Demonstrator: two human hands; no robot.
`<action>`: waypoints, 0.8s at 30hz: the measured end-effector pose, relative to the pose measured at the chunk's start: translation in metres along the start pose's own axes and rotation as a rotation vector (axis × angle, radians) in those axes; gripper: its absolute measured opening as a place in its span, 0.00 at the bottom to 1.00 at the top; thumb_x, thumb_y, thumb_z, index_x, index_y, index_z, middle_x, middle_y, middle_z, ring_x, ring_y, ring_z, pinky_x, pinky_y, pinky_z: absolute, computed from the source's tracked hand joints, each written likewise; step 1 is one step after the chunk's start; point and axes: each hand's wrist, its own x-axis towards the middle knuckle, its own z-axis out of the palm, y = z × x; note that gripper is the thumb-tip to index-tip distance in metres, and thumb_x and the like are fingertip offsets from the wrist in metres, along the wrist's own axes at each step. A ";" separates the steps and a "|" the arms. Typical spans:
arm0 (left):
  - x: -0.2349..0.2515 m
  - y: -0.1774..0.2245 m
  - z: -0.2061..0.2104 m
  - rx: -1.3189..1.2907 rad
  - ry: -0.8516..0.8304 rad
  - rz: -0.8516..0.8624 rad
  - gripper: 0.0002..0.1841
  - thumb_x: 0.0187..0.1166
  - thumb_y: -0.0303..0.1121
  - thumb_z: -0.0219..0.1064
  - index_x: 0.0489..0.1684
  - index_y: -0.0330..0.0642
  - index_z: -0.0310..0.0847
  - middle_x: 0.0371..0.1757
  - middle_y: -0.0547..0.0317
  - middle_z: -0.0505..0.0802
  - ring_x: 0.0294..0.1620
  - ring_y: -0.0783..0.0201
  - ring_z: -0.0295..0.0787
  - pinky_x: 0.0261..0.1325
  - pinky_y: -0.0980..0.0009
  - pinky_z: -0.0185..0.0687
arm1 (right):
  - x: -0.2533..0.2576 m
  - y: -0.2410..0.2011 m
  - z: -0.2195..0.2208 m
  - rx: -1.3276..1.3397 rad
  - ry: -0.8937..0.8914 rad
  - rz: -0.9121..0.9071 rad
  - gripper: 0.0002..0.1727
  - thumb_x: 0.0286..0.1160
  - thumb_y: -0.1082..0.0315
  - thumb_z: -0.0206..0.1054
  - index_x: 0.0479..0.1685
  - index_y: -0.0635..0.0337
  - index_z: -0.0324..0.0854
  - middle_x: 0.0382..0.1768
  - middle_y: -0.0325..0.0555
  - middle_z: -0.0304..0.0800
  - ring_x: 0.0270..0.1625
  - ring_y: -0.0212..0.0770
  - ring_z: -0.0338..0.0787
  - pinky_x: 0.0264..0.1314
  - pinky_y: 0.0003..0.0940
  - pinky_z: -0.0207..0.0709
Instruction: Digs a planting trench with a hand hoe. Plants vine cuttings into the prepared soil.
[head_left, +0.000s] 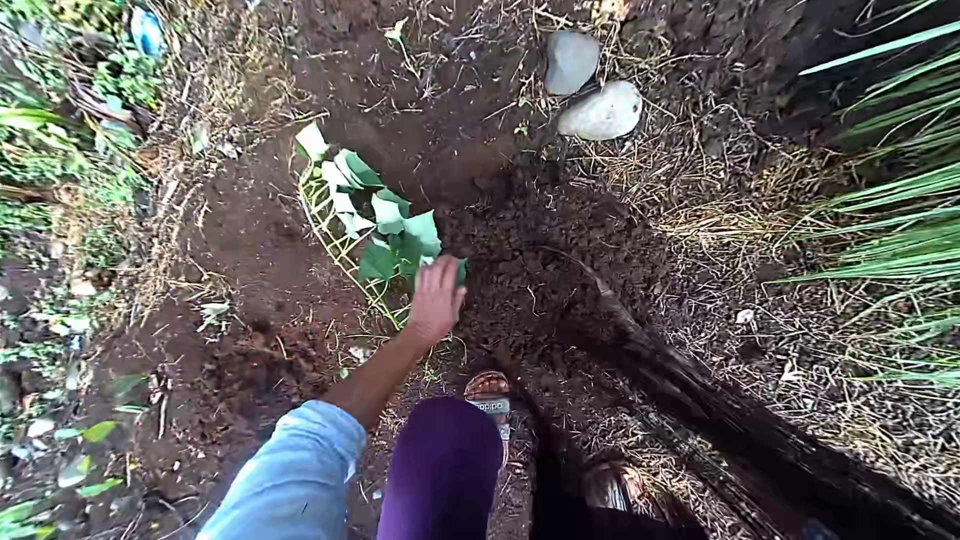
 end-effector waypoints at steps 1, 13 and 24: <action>0.001 0.019 0.039 0.037 -0.118 0.181 0.37 0.86 0.47 0.65 0.87 0.29 0.62 0.88 0.31 0.69 0.90 0.34 0.62 0.90 0.33 0.48 | 0.025 0.012 -0.002 -0.066 0.102 -0.053 0.29 0.83 0.54 0.65 0.78 0.61 0.74 0.64 0.70 0.87 0.67 0.71 0.87 0.67 0.72 0.77; 0.087 0.059 0.146 0.172 -0.289 0.393 0.39 0.83 0.28 0.64 0.95 0.35 0.47 0.95 0.26 0.48 0.97 0.33 0.36 0.87 0.23 0.38 | 0.054 0.022 -0.018 -0.230 0.405 -0.072 0.30 0.80 0.64 0.67 0.82 0.57 0.72 0.56 0.76 0.89 0.56 0.80 0.89 0.53 0.78 0.77; 0.169 0.092 0.137 0.112 -0.105 0.365 0.29 0.90 0.26 0.54 0.92 0.46 0.61 0.95 0.28 0.47 0.96 0.32 0.41 0.85 0.35 0.58 | 0.042 0.008 -0.025 -0.104 0.534 0.061 0.23 0.81 0.65 0.64 0.75 0.53 0.78 0.49 0.73 0.92 0.54 0.77 0.91 0.51 0.76 0.77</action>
